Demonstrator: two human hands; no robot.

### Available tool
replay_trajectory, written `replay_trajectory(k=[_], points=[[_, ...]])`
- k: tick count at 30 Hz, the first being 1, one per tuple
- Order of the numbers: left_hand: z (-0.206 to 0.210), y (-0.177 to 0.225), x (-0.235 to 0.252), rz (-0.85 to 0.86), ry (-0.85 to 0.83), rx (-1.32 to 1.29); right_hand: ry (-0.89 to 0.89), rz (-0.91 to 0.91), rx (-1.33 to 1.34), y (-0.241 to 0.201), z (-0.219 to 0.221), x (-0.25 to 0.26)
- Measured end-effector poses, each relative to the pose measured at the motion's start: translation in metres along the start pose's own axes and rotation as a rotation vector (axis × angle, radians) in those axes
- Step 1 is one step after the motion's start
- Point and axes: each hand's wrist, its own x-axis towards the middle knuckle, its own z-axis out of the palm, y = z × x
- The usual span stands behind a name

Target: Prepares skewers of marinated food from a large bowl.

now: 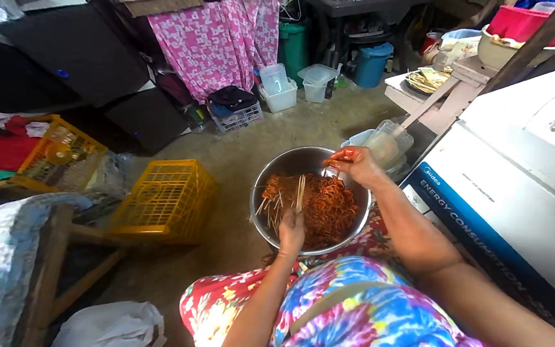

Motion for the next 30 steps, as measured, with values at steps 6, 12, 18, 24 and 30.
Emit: replay_trajectory(k=[6, 12, 18, 24, 30], points=[[-0.005, -0.005, 0.005, -0.068, 0.004, -0.165, 0.101, 0.356, 0.724, 0.07, 0.041, 0.009], [-0.005, -0.006, 0.005, -0.041, -0.04, -0.175, 0.079, 0.527, 0.907, 0.104, 0.061, 0.002], [-0.004, -0.003, 0.004, -0.059, -0.103, -0.151, 0.045, 0.55, 0.834, 0.11, 0.058, 0.003], [-0.004, -0.004, 0.005, -0.098, -0.135, -0.086, 0.12, 0.588, 0.79, 0.109, 0.059, 0.005], [-0.004, -0.002, 0.006, -0.124, -0.156, -0.004, 0.142, 0.559, 0.772, 0.109, 0.061, 0.004]])
